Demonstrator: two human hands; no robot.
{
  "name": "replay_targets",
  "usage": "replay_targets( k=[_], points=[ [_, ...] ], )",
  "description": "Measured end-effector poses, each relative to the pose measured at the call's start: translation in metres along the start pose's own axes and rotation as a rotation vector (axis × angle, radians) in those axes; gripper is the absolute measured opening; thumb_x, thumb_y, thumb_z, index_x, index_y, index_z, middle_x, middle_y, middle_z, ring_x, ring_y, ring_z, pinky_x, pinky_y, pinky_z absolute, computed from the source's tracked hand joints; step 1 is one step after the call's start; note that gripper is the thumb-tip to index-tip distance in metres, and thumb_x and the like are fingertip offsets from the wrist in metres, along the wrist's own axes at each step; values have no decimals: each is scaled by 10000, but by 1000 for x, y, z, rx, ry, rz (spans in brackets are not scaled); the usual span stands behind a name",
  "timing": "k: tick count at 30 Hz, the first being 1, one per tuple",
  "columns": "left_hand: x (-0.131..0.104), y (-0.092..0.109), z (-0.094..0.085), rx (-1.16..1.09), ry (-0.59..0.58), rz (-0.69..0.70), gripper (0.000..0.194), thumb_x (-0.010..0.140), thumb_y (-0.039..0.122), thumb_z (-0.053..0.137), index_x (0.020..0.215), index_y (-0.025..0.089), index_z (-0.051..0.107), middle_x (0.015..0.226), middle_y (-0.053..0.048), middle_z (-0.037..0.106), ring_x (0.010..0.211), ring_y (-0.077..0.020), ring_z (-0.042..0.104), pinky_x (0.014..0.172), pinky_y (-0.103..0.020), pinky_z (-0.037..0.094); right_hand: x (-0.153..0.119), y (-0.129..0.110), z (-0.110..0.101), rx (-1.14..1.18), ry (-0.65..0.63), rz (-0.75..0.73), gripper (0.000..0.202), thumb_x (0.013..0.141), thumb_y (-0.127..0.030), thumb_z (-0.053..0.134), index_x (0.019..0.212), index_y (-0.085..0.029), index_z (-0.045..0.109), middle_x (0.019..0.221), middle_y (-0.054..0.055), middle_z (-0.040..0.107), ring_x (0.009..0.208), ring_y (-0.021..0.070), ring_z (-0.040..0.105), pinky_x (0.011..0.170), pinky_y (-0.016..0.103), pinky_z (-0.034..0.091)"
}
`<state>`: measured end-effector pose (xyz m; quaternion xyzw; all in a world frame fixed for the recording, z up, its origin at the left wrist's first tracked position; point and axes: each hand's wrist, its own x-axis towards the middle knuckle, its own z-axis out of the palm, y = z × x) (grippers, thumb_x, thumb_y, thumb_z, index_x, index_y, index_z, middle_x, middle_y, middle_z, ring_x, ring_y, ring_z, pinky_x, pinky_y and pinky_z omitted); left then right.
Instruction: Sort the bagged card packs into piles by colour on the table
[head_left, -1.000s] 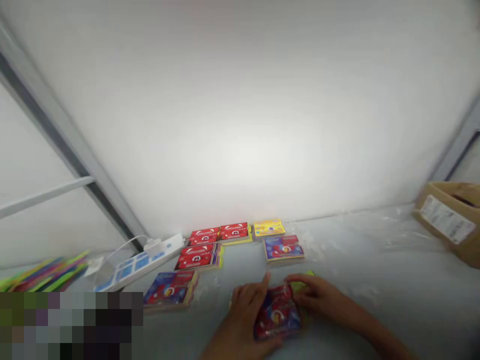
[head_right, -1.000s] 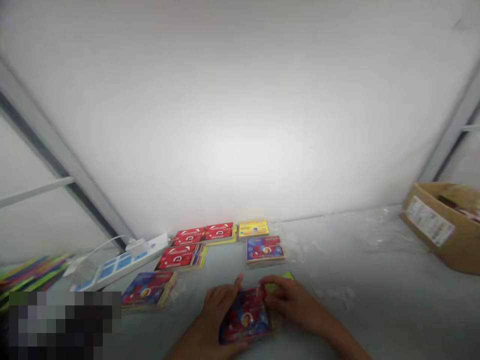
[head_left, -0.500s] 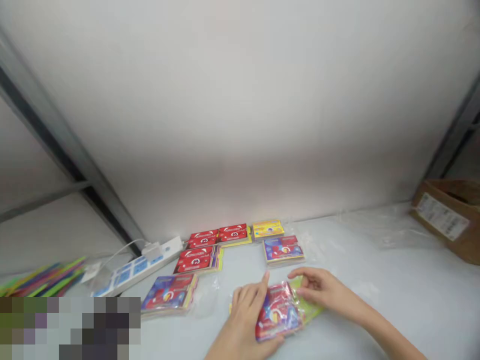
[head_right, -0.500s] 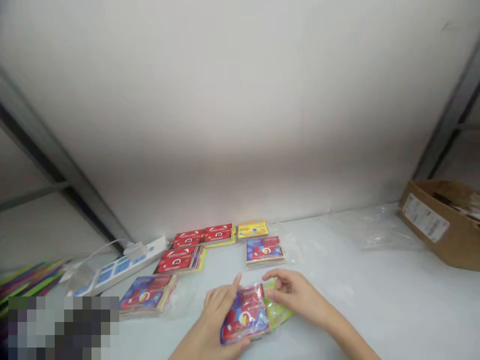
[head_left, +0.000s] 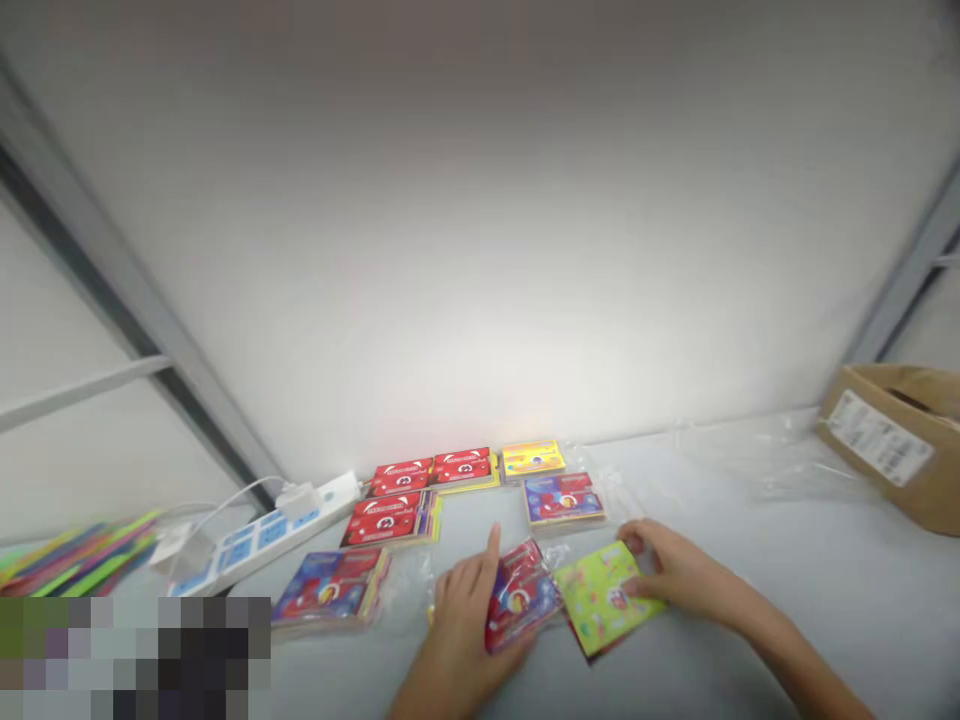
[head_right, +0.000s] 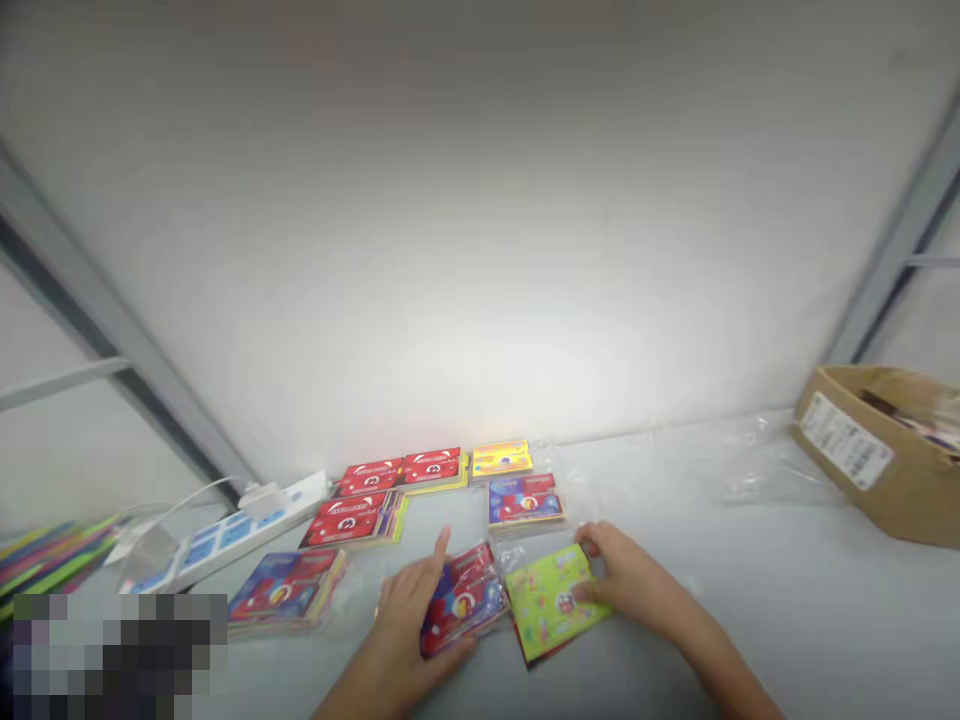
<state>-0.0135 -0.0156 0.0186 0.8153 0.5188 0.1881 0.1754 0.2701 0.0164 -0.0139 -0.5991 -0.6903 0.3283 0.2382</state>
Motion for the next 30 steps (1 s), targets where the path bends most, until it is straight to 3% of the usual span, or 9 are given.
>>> replay_targets(
  k=[9, 13, 17, 22, 25, 28, 30],
  points=[
    [2, -9, 3, 16, -4, -10, 925, 746, 250, 588, 1396, 263, -70, 1254, -82, 447, 1131, -274, 391, 968, -454, 271, 0, -5, 1, 42, 53, -23, 375, 574, -203, 625, 948, -210, 596, 933, 58, 621, 680, 182, 537, 661, 306, 432],
    [1, -11, 4, 21, 22, -9, 894, 762, 280, 578, 1398, 270, -49, 1252, -68, 451, 1130, -276, 397, 976, -440, 265, 0, -7, 1, 121, 118, 37, 188, 567, -193, 629, 744, -216, 570, 732, 5, 619, 560, 147, 516, 561, 283, 416],
    [2, -10, 2, 33, 38, -27, 888, 754, 295, 576, 1403, 241, -28, 1255, -79, 457, 1123, -276, 407, 965, -430, 281, -7, -14, -11, 417, -68, 103, 167, 656, -296, 620, 681, -211, 479, 467, -70, 482, 437, 104, 460, 415, 213, 312],
    [4, -11, 3, 44, 42, -62, 880, 739, 287, 592, 1407, 216, 23, 1267, -84, 453, 1141, -260, 391, 976, -419, 278, -18, -25, -27, 582, -271, 46, 250, 702, -380, 640, 735, -186, 486, 505, -89, 418, 412, 43, 334, 380, 173, 232],
    [3, -11, 3, 45, 36, -55, 903, 729, 299, 598, 1406, 240, 4, 1250, -77, 473, 1129, -279, 405, 970, -444, 284, -22, -32, -30, 669, -328, 23, 271, 718, -413, 628, 719, -180, 490, 521, -86, 396, 410, 34, 306, 371, 171, 214],
    [3, -9, 1, 36, 13, -38, 933, 706, 296, 625, 1406, 249, 9, 1243, -78, 479, 1121, -288, 409, 966, -453, 290, -21, -35, -28, 755, -261, 9, 283, 729, -439, 611, 719, -187, 482, 509, -93, 388, 384, 26, 279, 367, 174, 205],
    [2, -7, -1, 30, -6, -21, 952, 692, 288, 649, 1404, 260, 19, 1254, -69, 467, 1127, -278, 400, 970, -441, 293, -17, -35, -25, 777, -102, 16, 301, 722, -465, 605, 731, -190, 485, 487, -98, 381, 374, 27, 270, 366, 177, 201]
  ],
)
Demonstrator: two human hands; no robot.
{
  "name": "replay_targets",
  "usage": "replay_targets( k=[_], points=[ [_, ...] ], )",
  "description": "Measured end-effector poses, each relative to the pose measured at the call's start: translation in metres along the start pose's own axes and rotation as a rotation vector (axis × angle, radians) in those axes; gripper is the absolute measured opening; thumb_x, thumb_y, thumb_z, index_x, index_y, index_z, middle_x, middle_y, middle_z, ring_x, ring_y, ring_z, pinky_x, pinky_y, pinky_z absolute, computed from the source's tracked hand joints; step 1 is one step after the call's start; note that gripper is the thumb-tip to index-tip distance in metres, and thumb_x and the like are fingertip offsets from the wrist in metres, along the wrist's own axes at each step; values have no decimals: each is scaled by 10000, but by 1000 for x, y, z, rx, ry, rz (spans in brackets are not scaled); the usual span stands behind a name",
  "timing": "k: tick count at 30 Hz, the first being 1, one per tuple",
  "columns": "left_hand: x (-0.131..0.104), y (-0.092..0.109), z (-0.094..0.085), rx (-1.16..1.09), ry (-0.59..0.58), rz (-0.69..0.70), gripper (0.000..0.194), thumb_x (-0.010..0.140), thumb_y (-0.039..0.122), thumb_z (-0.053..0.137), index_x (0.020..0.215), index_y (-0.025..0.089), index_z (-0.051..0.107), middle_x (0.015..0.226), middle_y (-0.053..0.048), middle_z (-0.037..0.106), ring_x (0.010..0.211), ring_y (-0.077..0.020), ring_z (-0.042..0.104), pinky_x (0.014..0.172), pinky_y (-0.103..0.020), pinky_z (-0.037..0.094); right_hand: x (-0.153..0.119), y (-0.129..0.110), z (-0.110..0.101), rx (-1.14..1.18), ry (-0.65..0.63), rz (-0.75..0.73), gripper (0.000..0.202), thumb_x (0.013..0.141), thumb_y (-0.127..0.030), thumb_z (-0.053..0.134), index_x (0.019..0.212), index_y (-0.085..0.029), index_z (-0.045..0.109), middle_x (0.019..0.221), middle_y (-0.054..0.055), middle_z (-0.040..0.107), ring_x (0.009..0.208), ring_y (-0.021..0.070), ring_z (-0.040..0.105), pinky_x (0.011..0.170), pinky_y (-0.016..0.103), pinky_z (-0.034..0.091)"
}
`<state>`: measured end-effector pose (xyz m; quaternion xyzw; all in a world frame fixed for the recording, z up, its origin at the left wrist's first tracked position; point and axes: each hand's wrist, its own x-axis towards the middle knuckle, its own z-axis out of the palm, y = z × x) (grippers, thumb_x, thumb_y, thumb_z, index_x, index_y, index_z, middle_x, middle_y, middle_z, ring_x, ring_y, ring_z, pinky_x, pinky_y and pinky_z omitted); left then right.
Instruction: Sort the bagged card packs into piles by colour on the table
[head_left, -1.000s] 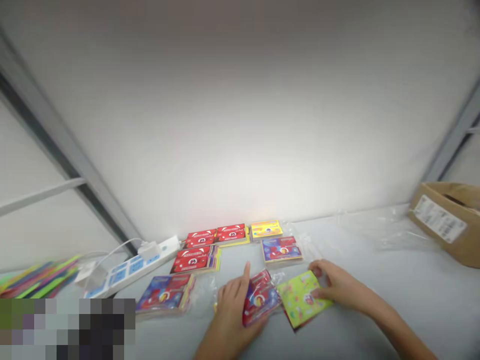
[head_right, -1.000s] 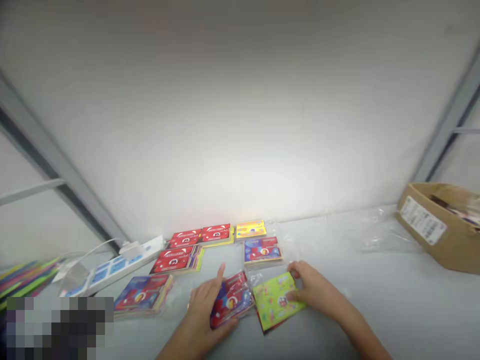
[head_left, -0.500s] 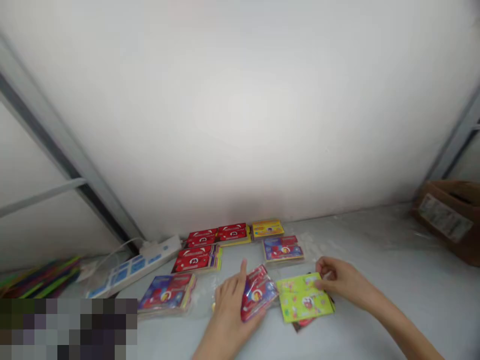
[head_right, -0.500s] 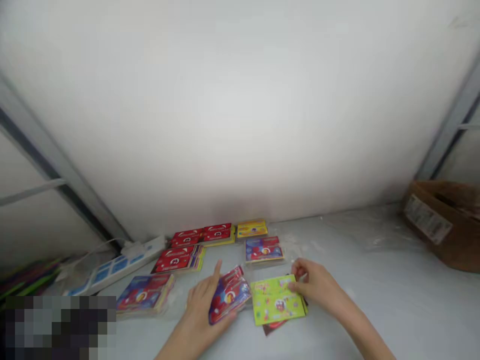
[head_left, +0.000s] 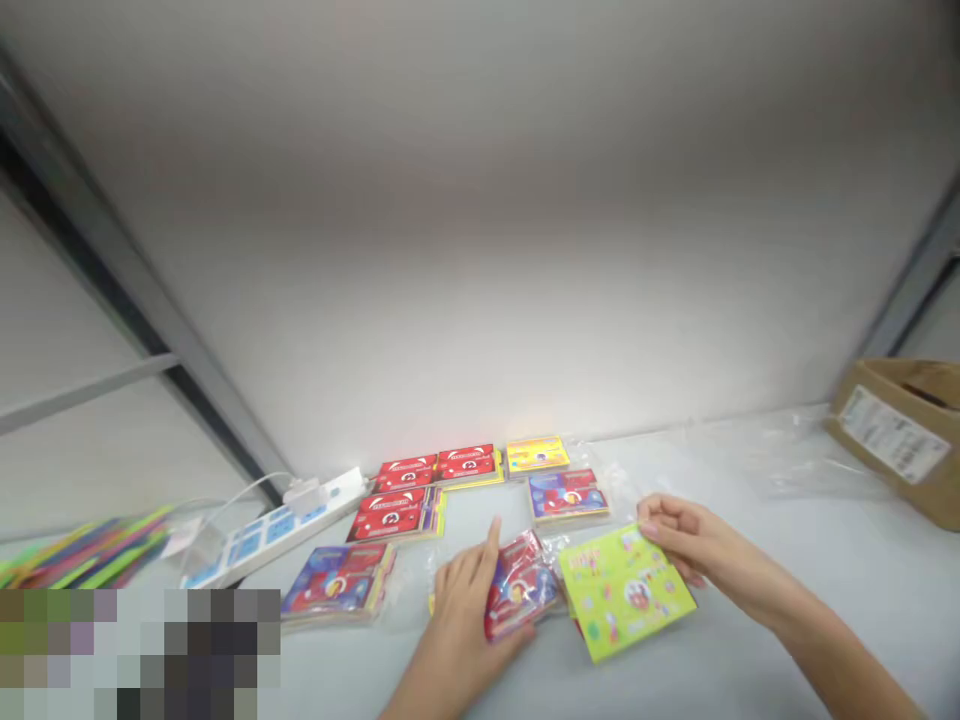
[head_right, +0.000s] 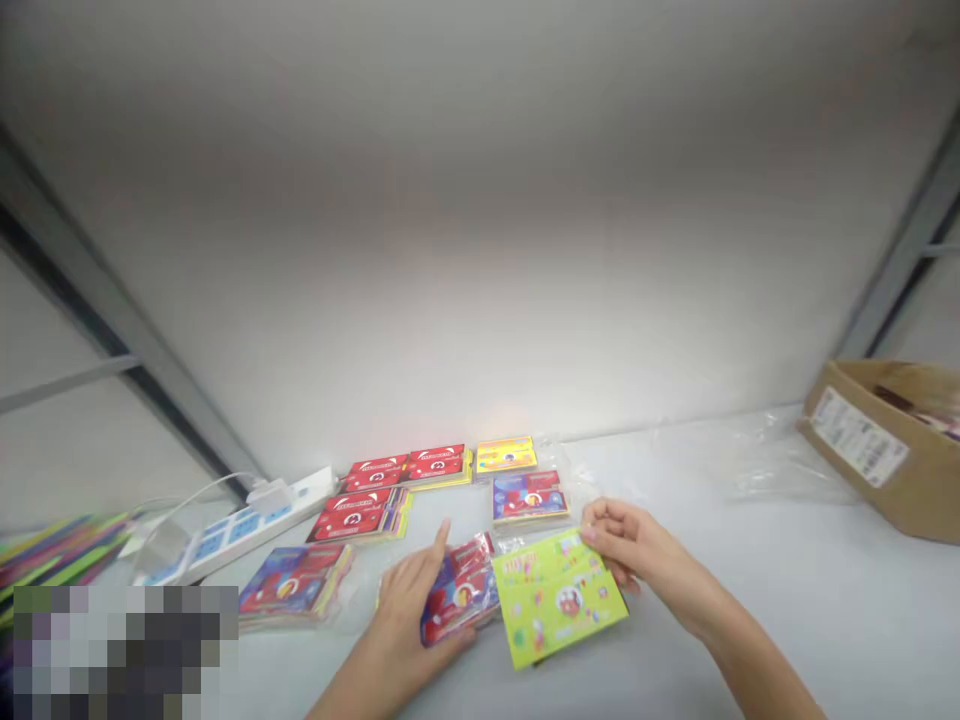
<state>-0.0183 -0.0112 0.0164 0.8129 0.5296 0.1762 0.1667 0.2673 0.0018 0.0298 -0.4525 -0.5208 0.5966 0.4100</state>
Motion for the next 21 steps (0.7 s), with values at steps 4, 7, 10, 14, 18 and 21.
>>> replay_targets(
  k=[4, 7, 10, 14, 18, 21],
  points=[
    [-2, 3, -1, -11, -2, 34, 968, 686, 251, 673, 1398, 297, 19, 1264, -40, 453, 1138, -249, 383, 983, -408, 290, 11, 9, 3, -3, 267, -32, 355, 676, -527, 610, 735, -198, 489, 429, -96, 385, 367, 54, 305, 371, 193, 221],
    [-3, 3, -1, -13, 7, 49, 971, 680, 261, 686, 1396, 315, 32, 1279, -40, 442, 1141, -256, 383, 982, -404, 295, 15, 12, 7, 4, 314, -30, 366, 649, -550, 615, 714, -210, 495, 408, -90, 392, 352, 69, 316, 369, 211, 232],
    [-2, 3, 0, -17, -1, 61, 972, 688, 276, 682, 1394, 321, 15, 1279, -52, 440, 1142, -271, 379, 977, -439, 293, 15, 13, 11, 14, 324, -48, 361, 637, -542, 626, 714, -212, 501, 414, -89, 407, 353, 67, 329, 364, 204, 238],
    [-1, 3, 1, -20, -5, 61, 989, 685, 276, 686, 1392, 325, -3, 1248, -48, 462, 1123, -265, 393, 973, -444, 293, 17, 17, 12, -5, 295, -24, 348, 643, -535, 617, 699, -213, 498, 410, -97, 402, 341, 61, 333, 349, 193, 241],
    [-2, 4, 1, -27, 2, 55, 990, 684, 261, 688, 1393, 323, 1, 1248, -42, 455, 1128, -259, 388, 975, -420, 297, 20, 26, 12, -42, 270, 0, 330, 647, -520, 616, 687, -212, 506, 396, -103, 405, 305, 53, 324, 324, 190, 235],
    [-2, 4, 0, -34, 0, 56, 981, 691, 259, 677, 1392, 326, -7, 1247, -42, 452, 1123, -265, 390, 971, -434, 304, 21, 30, 14, -105, 197, 44, 319, 658, -502, 609, 674, -204, 498, 360, -108, 415, 281, 47, 313, 314, 182, 238]
  ],
)
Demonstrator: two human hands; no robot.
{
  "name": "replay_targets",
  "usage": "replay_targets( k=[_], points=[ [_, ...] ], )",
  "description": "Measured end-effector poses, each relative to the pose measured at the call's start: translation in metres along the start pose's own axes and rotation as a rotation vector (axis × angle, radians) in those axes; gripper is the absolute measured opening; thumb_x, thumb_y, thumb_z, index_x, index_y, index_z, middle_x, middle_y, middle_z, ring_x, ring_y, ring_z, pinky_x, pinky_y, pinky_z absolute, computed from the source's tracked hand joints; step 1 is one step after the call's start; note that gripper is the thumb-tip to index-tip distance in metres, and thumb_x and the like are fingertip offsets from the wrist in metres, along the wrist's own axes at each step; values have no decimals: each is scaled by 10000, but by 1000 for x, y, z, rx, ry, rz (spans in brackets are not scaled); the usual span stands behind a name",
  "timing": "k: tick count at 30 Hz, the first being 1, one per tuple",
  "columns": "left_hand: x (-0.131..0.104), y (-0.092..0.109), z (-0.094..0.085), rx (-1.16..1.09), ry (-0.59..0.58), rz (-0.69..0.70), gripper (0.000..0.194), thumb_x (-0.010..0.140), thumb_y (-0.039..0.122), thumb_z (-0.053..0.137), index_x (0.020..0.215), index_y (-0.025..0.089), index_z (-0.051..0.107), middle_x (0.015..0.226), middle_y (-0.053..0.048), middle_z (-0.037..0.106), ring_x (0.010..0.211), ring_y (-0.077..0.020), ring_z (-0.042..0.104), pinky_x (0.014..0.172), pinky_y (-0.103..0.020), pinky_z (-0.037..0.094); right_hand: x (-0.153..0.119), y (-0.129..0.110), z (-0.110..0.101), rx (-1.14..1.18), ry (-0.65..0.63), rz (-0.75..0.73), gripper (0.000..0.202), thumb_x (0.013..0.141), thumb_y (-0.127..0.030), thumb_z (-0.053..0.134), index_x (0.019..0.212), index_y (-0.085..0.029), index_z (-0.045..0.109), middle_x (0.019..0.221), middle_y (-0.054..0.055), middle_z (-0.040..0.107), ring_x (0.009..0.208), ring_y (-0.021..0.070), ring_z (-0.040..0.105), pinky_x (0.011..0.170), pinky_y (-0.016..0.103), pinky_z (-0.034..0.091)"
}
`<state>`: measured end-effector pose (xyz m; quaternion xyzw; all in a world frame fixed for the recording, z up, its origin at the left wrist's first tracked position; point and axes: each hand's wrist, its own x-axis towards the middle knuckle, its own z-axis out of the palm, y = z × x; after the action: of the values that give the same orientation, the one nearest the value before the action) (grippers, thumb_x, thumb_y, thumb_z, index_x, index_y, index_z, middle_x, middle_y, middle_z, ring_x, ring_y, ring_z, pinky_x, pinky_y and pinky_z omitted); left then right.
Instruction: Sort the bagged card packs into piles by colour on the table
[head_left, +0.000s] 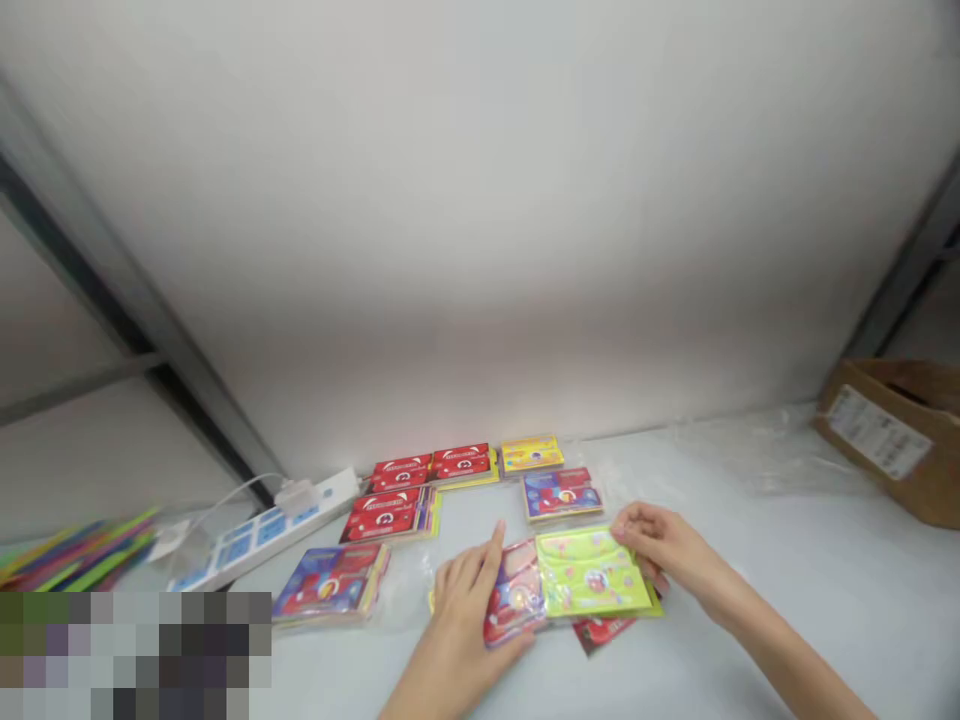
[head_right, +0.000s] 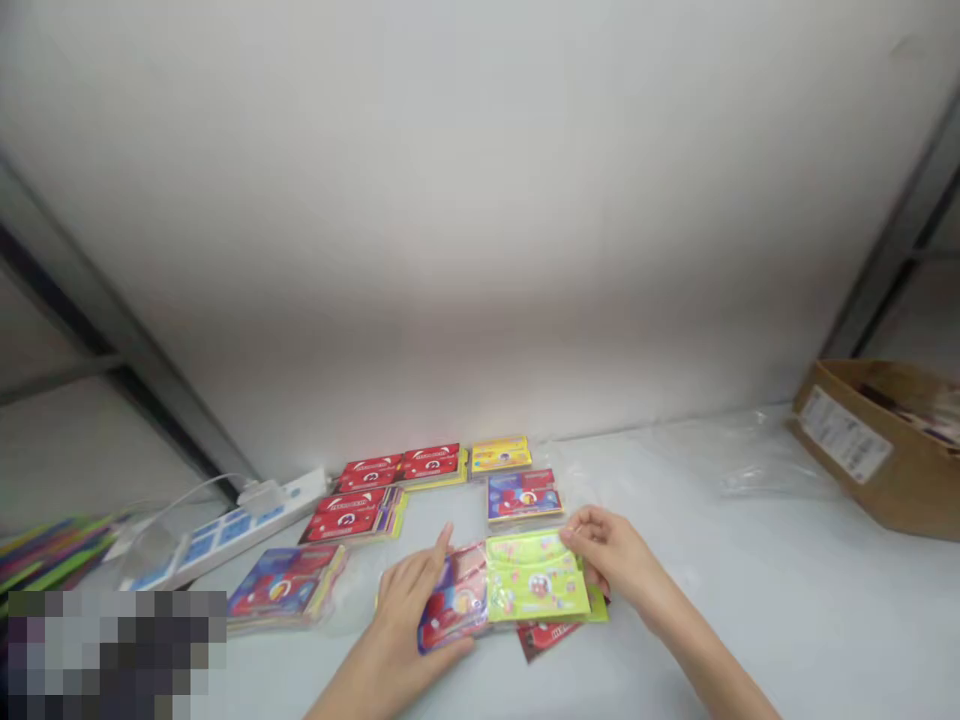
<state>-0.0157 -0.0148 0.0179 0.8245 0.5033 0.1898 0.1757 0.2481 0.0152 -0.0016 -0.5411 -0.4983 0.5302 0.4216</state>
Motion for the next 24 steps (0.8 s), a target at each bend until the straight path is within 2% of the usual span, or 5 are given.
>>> replay_targets(
  k=[8, 13, 18, 21, 24],
  points=[
    [-1, 3, -1, -15, -33, 32, 980, 684, 238, 680, 1394, 322, 11, 1269, -41, 432, 1137, -258, 374, 988, -428, 286, -1, 0, 5, 1, -48, 23, 287, 683, -453, 619, 659, -192, 501, 373, -104, 443, 282, 37, 335, 312, 169, 262],
    [-3, 7, 1, -38, -121, 70, 1018, 639, 282, 725, 1392, 328, 41, 1285, -27, 423, 1164, -260, 346, 998, -421, 279, -7, -1, 22, 128, -218, 35, 328, 680, -471, 628, 764, -160, 569, 403, -62, 527, 320, 63, 453, 361, 182, 355],
    [-3, 11, 3, -7, -142, 94, 1027, 619, 273, 736, 1387, 347, 59, 1288, -14, 430, 1162, -258, 357, 999, -417, 271, -16, 2, 39, 254, -338, 45, 454, 650, -406, 689, 1034, -208, 550, 704, -5, 639, 490, 100, 592, 481, 227, 471],
    [-3, 11, 4, 0, -139, 108, 1041, 618, 259, 737, 1387, 352, 42, 1295, -22, 423, 1160, -266, 357, 997, -432, 264, -21, 4, 39, 279, -459, 2, 516, 686, -356, 673, 1163, -273, 495, 838, 24, 650, 576, 118, 615, 464, 212, 447],
    [-3, 11, 5, -10, -130, 111, 1038, 628, 256, 734, 1388, 352, 33, 1303, -27, 415, 1164, -273, 350, 997, -434, 264, -23, 1, 35, 212, -526, -30, 485, 732, -365, 626, 1194, -308, 488, 905, 38, 661, 589, 106, 594, 440, 189, 396]
  ],
)
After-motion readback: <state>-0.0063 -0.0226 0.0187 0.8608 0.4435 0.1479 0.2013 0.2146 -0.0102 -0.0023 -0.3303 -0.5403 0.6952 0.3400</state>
